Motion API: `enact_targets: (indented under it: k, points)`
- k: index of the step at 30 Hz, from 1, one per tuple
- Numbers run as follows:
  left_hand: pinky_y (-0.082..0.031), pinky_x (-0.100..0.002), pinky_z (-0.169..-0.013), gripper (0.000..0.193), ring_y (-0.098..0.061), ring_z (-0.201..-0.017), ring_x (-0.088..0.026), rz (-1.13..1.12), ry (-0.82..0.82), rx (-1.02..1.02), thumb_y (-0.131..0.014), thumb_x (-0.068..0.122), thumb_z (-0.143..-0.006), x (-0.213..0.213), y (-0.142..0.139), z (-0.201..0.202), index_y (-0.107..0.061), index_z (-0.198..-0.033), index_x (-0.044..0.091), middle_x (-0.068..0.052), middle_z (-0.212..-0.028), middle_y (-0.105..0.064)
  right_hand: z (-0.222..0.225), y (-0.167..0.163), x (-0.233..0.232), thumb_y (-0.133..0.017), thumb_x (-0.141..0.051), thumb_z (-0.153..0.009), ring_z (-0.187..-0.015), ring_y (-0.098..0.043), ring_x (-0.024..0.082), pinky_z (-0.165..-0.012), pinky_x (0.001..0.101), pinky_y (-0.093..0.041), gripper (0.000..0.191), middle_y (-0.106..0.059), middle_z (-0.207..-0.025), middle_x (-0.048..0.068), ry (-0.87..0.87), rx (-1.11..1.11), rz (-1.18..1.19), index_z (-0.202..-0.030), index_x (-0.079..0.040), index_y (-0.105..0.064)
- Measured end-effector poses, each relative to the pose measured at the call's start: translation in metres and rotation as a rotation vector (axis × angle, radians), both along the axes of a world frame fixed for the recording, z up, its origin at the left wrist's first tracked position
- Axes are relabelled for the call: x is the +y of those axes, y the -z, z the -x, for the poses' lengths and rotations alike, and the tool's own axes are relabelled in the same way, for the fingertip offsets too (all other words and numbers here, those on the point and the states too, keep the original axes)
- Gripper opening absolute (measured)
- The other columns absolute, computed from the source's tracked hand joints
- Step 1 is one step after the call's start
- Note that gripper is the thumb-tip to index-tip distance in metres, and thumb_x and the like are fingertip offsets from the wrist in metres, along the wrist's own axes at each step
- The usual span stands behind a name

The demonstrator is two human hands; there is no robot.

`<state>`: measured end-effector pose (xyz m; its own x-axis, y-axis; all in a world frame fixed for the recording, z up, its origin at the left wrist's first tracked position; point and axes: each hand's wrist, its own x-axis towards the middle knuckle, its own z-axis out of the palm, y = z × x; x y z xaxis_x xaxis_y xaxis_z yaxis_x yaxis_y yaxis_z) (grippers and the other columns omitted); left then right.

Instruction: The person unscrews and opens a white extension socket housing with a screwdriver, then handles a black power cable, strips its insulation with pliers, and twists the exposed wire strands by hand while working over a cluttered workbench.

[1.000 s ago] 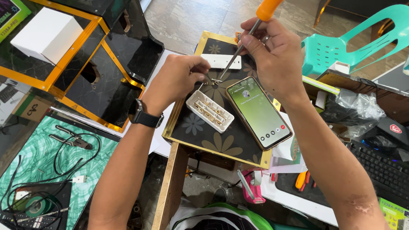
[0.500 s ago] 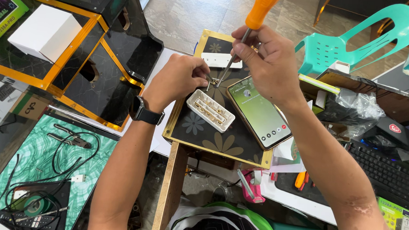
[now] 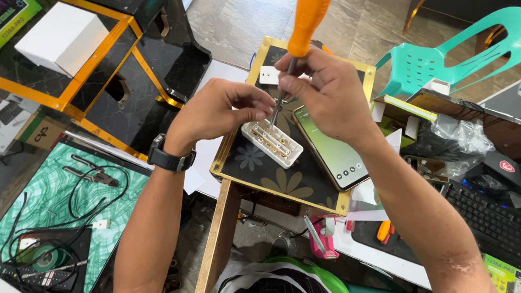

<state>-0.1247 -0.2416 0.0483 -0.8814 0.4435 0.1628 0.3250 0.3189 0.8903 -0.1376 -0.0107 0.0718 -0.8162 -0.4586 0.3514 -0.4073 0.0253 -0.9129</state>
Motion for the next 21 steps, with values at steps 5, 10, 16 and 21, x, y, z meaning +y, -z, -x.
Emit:
enact_targets:
  k: [5,10,16,21]
  points:
    - [-0.061,-0.026,-0.081,0.022,-0.074,-0.088,-0.008,-0.004,0.041,0.029,-0.076,0.006,-0.089,-0.005,0.004,-0.013,-0.074,-0.111,0.004,-0.003,-0.095,-0.080,-0.011,-0.003,-0.013,-0.066,0.001,-0.101,-0.100,-0.066,0.009,-0.086,0.0252,-0.059,0.020,-0.066,-0.107,0.005,-0.010,0.087,-0.068,-0.121,0.004,-0.064]
    - [-0.060,-0.026,-0.083,0.019,-0.074,-0.092,-0.008,-0.015,0.036,0.029,-0.076,0.007,-0.089,-0.005,0.003,-0.019,-0.074,-0.107,0.002,-0.003,-0.098,-0.080,-0.016,-0.005,-0.019,-0.065,0.001,-0.101,-0.096,-0.066,0.009,-0.084,0.0259,-0.060,0.019,-0.065,-0.106,0.004,-0.023,0.084,-0.087,-0.120,0.004,-0.064]
    - [-0.060,-0.026,-0.083,0.014,-0.073,-0.092,-0.008,-0.023,0.027,-0.002,-0.075,0.006,-0.089,-0.003,0.003,-0.022,-0.073,-0.102,0.001,-0.003,-0.097,-0.080,-0.018,-0.004,-0.019,-0.065,0.001,-0.102,-0.098,-0.066,0.009,-0.087,0.0273,-0.059,0.018,-0.066,-0.106,0.004,-0.026,0.081,-0.074,-0.120,0.004,-0.064]
    - [-0.060,-0.026,-0.083,0.008,-0.072,-0.093,-0.007,-0.062,0.038,-0.011,-0.074,0.003,-0.089,-0.001,0.005,-0.024,-0.071,-0.095,-0.002,-0.003,-0.095,-0.079,-0.019,-0.003,-0.018,-0.065,0.001,-0.102,-0.097,-0.065,0.009,-0.086,0.0271,-0.059,0.018,-0.066,-0.106,0.005,-0.043,0.077,-0.061,-0.120,0.004,-0.064]
